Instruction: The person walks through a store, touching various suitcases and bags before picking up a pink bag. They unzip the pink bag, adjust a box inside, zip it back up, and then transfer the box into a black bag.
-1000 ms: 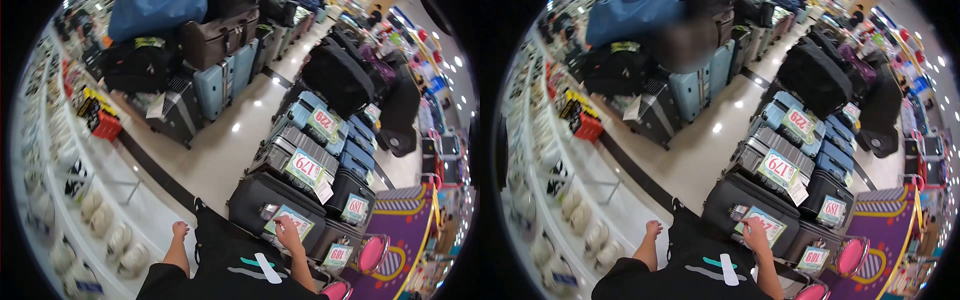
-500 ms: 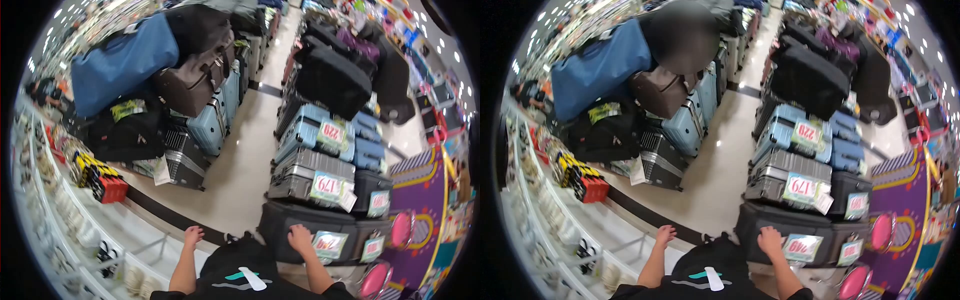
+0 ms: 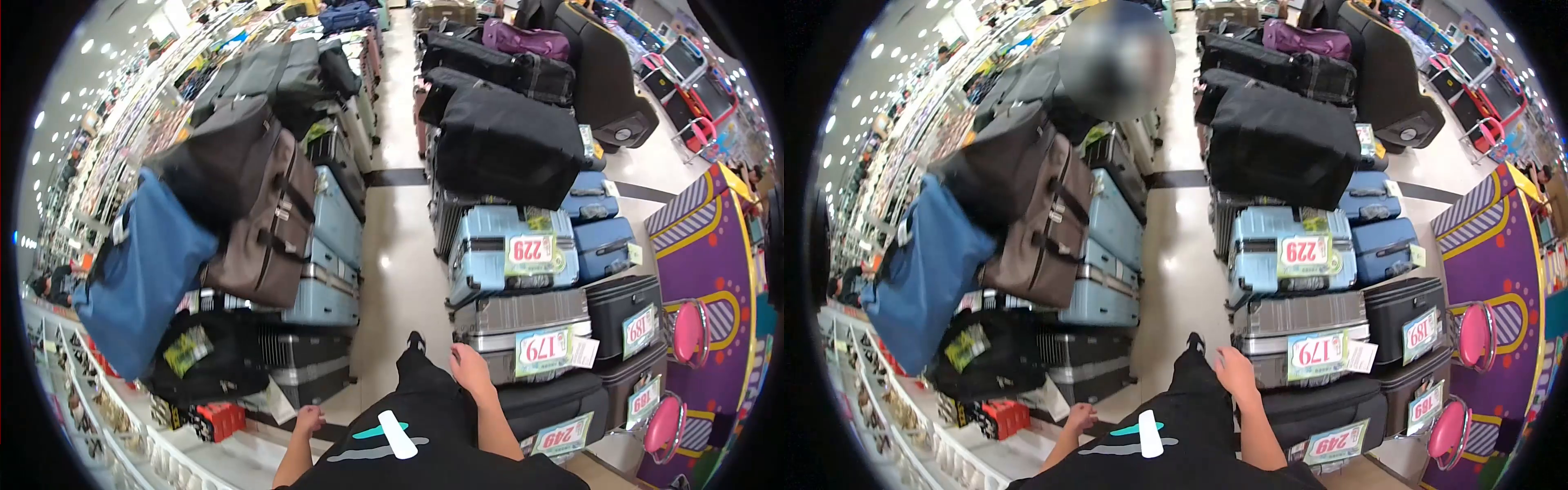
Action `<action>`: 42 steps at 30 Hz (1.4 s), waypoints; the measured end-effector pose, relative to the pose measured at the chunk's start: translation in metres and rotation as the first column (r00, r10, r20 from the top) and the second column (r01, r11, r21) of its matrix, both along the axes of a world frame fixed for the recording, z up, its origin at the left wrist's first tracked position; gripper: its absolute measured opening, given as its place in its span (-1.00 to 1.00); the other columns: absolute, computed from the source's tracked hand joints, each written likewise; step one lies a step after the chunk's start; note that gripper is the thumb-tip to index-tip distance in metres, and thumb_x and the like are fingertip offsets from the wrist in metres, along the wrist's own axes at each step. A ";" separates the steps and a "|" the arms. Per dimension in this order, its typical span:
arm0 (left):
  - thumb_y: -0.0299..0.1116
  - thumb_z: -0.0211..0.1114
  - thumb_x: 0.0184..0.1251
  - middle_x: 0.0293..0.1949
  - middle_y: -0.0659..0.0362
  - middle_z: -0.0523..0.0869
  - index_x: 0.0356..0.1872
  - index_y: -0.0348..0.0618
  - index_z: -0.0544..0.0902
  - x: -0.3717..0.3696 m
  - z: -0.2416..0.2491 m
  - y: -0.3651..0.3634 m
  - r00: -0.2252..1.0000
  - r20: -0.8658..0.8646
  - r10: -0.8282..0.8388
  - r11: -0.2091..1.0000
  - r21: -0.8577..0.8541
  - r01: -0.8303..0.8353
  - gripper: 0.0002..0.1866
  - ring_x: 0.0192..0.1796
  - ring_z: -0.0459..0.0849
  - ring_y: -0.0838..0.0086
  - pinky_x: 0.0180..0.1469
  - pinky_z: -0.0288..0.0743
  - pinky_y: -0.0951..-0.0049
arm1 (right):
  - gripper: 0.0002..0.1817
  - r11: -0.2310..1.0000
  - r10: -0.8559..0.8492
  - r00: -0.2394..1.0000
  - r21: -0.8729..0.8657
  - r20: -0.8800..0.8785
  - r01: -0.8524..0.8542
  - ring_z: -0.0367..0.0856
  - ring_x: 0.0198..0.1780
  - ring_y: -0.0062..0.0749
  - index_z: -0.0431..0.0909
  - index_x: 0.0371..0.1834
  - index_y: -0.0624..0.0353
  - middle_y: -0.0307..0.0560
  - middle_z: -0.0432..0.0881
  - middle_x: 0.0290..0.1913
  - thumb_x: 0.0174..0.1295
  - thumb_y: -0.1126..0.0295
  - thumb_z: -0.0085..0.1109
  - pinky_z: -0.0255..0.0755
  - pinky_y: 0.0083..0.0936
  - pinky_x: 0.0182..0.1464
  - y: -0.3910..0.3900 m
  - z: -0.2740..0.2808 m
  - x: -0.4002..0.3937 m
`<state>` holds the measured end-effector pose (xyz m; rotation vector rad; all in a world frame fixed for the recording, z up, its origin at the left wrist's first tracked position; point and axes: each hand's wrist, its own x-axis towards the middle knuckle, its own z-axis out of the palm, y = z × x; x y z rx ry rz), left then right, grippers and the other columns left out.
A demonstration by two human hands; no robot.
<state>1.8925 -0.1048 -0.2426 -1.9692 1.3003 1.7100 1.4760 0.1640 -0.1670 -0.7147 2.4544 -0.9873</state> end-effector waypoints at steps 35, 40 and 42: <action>-0.28 0.15 0.37 -0.51 0.18 0.63 -0.47 -0.19 0.63 -0.537 -0.024 -0.453 0.985 -0.169 -0.021 0.984 -0.177 -0.010 -0.74 -0.58 0.55 0.44 -0.54 0.39 0.37 | -0.69 0.897 0.385 0.923 0.231 0.009 -0.376 0.70 -0.06 0.02 0.61 -0.02 0.16 0.09 0.73 -0.18 0.24 0.28 0.09 0.54 -0.15 -0.01 -0.724 0.004 -0.637; -0.28 0.15 0.37 -0.49 0.17 0.64 -0.46 -0.21 0.64 -0.633 -0.022 -0.510 0.990 -0.144 0.009 0.981 -0.188 -0.036 -0.74 -0.56 0.56 0.44 -0.53 0.40 0.37 | -0.67 0.894 0.377 0.924 0.237 0.059 -0.380 0.69 0.01 -0.01 0.63 0.00 0.11 0.08 0.73 -0.09 0.24 0.26 0.05 0.53 -0.13 0.06 -0.821 -0.023 -0.751; -0.28 0.15 0.38 -0.49 0.17 0.64 -0.45 -0.21 0.64 -0.681 -0.020 -0.535 0.991 -0.128 0.045 0.977 -0.202 -0.070 -0.74 -0.55 0.57 0.44 -0.53 0.41 0.36 | -0.65 0.878 0.411 0.907 0.231 0.088 -0.420 0.68 0.04 0.00 0.63 0.02 0.12 0.10 0.73 -0.06 0.23 0.28 0.05 0.53 -0.15 0.09 -0.861 -0.041 -0.803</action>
